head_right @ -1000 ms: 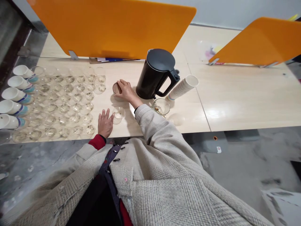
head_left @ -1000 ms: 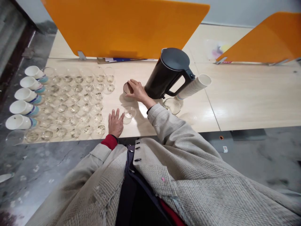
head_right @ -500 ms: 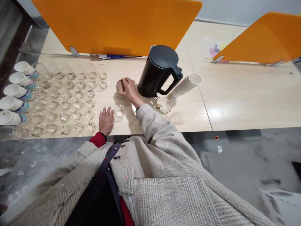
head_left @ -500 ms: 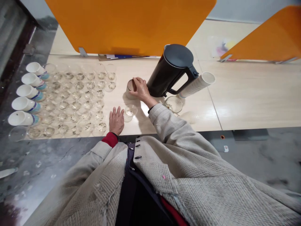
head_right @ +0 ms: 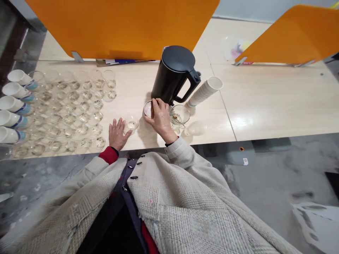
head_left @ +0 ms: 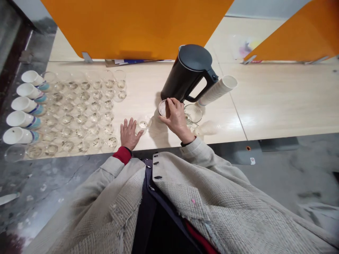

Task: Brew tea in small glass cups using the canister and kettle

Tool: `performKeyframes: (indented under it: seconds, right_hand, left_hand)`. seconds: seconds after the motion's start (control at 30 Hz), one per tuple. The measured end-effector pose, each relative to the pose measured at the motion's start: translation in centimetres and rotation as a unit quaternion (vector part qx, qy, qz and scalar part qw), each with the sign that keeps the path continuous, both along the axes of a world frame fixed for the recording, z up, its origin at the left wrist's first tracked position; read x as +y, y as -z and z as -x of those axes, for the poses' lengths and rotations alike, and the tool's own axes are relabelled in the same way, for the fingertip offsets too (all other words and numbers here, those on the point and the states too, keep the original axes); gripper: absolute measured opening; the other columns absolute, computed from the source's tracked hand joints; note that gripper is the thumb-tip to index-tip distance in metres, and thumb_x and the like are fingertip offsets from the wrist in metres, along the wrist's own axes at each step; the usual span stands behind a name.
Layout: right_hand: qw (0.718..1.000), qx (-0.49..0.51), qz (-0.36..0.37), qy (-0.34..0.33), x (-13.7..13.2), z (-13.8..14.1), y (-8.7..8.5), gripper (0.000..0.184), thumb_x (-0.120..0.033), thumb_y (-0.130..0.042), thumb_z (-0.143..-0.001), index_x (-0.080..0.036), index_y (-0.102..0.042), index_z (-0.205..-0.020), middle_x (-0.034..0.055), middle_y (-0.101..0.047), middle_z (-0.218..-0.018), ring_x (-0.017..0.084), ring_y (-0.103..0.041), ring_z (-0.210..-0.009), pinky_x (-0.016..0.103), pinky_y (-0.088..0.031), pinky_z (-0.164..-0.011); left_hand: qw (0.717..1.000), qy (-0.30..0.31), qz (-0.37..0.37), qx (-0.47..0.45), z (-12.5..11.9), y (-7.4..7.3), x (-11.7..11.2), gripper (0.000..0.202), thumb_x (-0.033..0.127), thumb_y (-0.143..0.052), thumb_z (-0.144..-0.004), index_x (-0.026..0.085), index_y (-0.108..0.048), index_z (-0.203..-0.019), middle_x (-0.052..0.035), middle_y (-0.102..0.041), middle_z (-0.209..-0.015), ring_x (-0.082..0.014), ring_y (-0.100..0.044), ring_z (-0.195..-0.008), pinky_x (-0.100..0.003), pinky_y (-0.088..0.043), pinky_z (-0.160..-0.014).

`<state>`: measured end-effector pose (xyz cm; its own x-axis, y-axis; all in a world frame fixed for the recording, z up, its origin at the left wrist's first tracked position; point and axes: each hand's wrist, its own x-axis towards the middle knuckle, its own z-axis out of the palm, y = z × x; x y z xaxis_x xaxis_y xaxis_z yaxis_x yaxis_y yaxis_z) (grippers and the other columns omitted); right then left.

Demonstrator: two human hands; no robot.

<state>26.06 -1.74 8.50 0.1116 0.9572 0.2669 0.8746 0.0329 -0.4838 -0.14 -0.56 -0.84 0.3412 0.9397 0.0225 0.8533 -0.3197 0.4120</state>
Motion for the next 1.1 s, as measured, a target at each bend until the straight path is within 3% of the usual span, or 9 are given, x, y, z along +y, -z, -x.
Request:
performKeyframes:
  seconds: [0.1,0.23,0.43,0.57,0.7,0.8,0.97,1.1]
  right_hand:
    - [1.0,-0.017,0.005,-0.005,-2.9,0.1,-0.4,0.083,-0.038,-0.078,-0.084,-0.014,-0.047,-0.158,0.0211,-0.05,-0.154,0.042,-0.046,-0.141,0.065,-0.038,-0.122]
    - [0.999,-0.023,0.014,-0.019,-5.9,0.1,-0.1,0.079,-0.041,-0.076,-0.087,-0.018,-0.047,-0.158,0.0198,-0.052,-0.152,0.042,-0.049,-0.137,0.068,-0.039,-0.12]
    - [0.998,-0.002,0.01,-0.064,-8.3,1.5,0.3,0.082,-0.044,-0.079,-0.087,-0.018,-0.047,-0.158,0.0213,-0.051,-0.153,0.043,-0.049,-0.135,0.067,-0.042,-0.119]
    - [0.991,0.019,0.028,-0.127,-8.3,3.4,0.2,0.082,-0.044,-0.078,-0.089,-0.021,-0.045,-0.16,0.0203,-0.05,-0.154,0.042,-0.049,-0.136,0.067,-0.044,-0.117]
    - [0.984,0.018,0.042,-0.171,-7.4,5.5,0.6,0.083,-0.042,-0.079,-0.089,-0.02,-0.044,-0.161,0.0203,-0.05,-0.155,0.041,-0.048,-0.136,0.066,-0.046,-0.116]
    - [0.98,0.005,0.054,-0.19,-6.7,7.0,1.1,0.083,-0.04,-0.082,-0.088,-0.017,-0.046,-0.159,0.0215,-0.05,-0.155,0.041,-0.048,-0.135,0.065,-0.048,-0.116]
    - [0.977,-0.037,0.069,-0.197,-6.2,8.6,1.2,0.09,-0.046,-0.086,-0.085,-0.007,-0.048,-0.157,0.0251,-0.053,-0.152,0.041,-0.049,-0.131,0.061,-0.047,-0.117]
    - [0.976,-0.062,0.071,-0.199,-6.0,8.9,1.4,0.094,-0.051,-0.085,-0.085,-0.005,-0.047,-0.157,0.0276,-0.053,-0.15,0.042,-0.049,-0.13,0.063,-0.046,-0.117]
  left_hand:
    - [1.0,-0.018,0.007,0.007,-0.3,-0.3,0.0,0.064,0.056,-0.046,-0.106,0.022,-0.055,-0.159,-0.0079,-0.038,-0.175,-0.037,-0.02,-0.168,-0.06,-0.012,-0.137]
    - [0.999,-0.041,0.003,0.002,-1.0,-0.6,-0.1,0.062,0.054,-0.046,-0.106,0.02,-0.057,-0.157,-0.0094,-0.04,-0.174,-0.0398,-0.022,-0.167,-0.064,-0.014,-0.136]
    - [0.997,-0.062,-0.012,-0.036,-1.9,-0.1,0.2,0.06,0.054,-0.052,-0.104,0.021,-0.061,-0.153,-0.0126,-0.043,-0.172,-0.0431,-0.023,-0.166,-0.071,-0.012,-0.133]
    - [0.993,-0.053,-0.03,-0.097,-0.8,0.8,0.2,0.064,0.053,-0.054,-0.102,0.018,-0.056,-0.156,-0.0173,-0.045,-0.17,-0.0407,-0.027,-0.166,-0.069,-0.015,-0.134]
    - [0.978,0.021,-0.046,-0.201,2.0,1.3,-1.2,0.064,0.051,-0.051,-0.102,0.019,-0.053,-0.157,-0.0179,-0.05,-0.167,-0.0308,-0.044,-0.159,-0.055,-0.039,-0.13]
    - [0.967,0.078,-0.025,-0.242,3.9,1.0,-2.9,0.066,0.05,-0.051,-0.102,0.022,-0.047,-0.161,-0.0153,-0.049,-0.168,-0.0283,-0.046,-0.157,-0.05,-0.051,-0.121]
    - [0.967,0.148,-0.013,-0.207,4.3,0.9,-4.3,0.083,0.053,-0.063,-0.092,0.022,-0.039,-0.165,-0.0148,-0.055,-0.163,-0.0331,-0.054,-0.151,-0.055,-0.043,-0.127]
    - [0.979,0.124,-0.011,-0.162,2.8,1.6,-4.1,0.093,0.054,-0.07,-0.085,0.022,-0.037,-0.165,-0.0149,-0.057,-0.162,-0.0343,-0.057,-0.148,-0.058,-0.037,-0.131]
